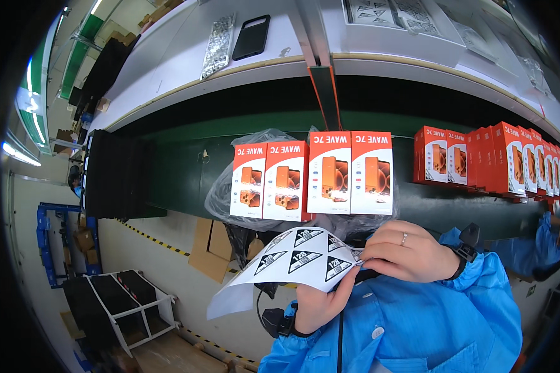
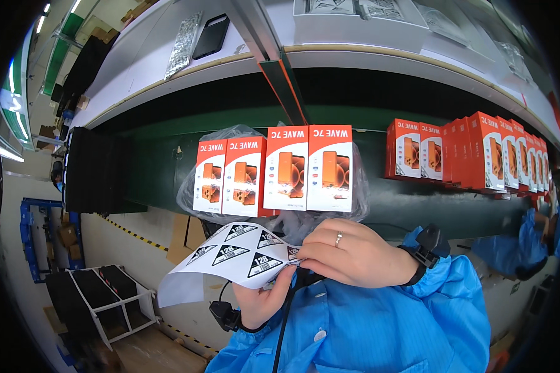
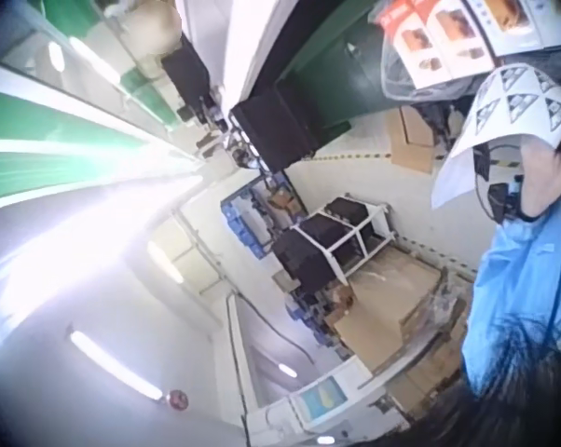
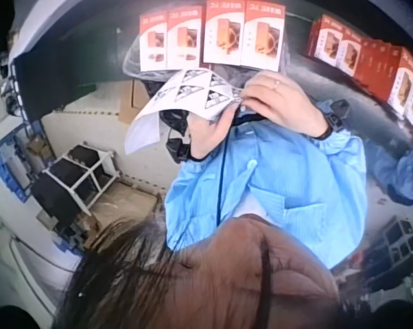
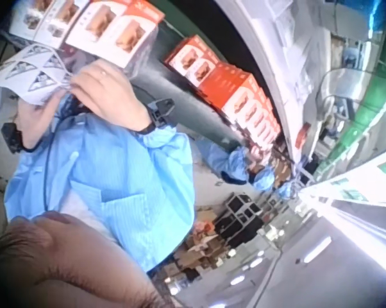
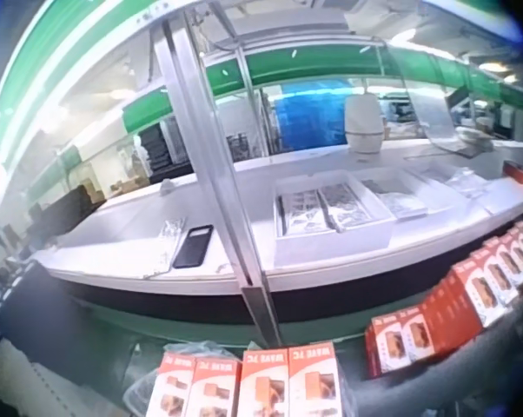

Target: Applying stickers to the backs of product packaging boxes.

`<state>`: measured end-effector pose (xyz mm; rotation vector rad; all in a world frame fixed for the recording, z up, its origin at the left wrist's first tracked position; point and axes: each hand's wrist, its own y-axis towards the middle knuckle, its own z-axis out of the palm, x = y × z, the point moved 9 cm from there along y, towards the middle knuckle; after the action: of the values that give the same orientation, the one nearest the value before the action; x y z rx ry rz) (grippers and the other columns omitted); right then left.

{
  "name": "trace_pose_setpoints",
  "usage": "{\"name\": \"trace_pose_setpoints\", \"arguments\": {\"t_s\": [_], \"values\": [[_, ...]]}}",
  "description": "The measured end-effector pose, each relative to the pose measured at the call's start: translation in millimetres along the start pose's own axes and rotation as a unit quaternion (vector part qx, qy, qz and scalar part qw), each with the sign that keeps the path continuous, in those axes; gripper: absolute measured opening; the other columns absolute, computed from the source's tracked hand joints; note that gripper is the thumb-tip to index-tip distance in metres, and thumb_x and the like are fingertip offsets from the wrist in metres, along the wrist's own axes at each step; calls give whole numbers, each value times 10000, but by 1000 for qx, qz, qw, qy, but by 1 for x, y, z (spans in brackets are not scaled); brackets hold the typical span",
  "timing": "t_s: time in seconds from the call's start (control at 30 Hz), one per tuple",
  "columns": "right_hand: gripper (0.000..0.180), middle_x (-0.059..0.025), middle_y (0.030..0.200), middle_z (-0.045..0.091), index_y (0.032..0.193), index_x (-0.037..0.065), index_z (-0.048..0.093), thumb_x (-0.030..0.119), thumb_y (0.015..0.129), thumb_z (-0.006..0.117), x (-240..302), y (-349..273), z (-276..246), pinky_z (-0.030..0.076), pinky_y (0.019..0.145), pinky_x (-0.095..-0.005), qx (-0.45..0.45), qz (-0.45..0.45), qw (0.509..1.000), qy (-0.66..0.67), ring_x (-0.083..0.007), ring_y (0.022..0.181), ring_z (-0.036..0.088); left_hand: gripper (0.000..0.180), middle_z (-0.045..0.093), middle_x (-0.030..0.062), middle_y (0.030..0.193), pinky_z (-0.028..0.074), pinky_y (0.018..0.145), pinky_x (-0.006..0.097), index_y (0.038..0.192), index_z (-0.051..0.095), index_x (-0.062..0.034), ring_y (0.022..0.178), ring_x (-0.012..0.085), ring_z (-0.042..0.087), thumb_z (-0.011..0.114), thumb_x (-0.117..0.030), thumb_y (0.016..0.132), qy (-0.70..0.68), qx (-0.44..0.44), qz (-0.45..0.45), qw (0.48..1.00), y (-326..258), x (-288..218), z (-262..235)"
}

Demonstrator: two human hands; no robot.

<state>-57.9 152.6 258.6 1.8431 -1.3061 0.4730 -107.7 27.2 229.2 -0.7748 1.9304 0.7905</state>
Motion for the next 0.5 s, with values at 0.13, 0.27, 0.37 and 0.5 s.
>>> {"name": "trace_pose_setpoints", "arguments": {"t_s": [0.13,0.27,0.37,0.5], "values": [[141,-81,873,644,858,43,638,104,753,711,-22,9,24,511,667,-314,-6,75,997,19,-229,773,629,130,672,130,822,495,612,329,870,679,-1,699,267,650,707,-40,749,5,6,16,1000,9,18,-9],[122,-83,866,650,839,44,631,103,762,705,-40,14,32,519,678,-312,-19,151,988,14,-227,772,638,130,649,146,769,482,571,354,894,652,19,636,304,624,668,-19,770,15,29,-3,999,18,35,-7],[118,-88,853,649,839,37,629,95,766,702,-54,13,35,517,674,-317,-20,176,984,5,-239,754,637,105,626,156,716,467,531,378,897,628,21,577,328,600,625,-31,805,41,32,9,999,23,44,-1],[88,-81,793,623,807,32,599,77,765,662,-87,8,26,508,630,-312,-28,219,974,53,-224,695,627,124,651,176,732,502,552,353,945,577,50,621,281,659,571,-38,858,74,-86,-136,984,23,85,-23]]}}
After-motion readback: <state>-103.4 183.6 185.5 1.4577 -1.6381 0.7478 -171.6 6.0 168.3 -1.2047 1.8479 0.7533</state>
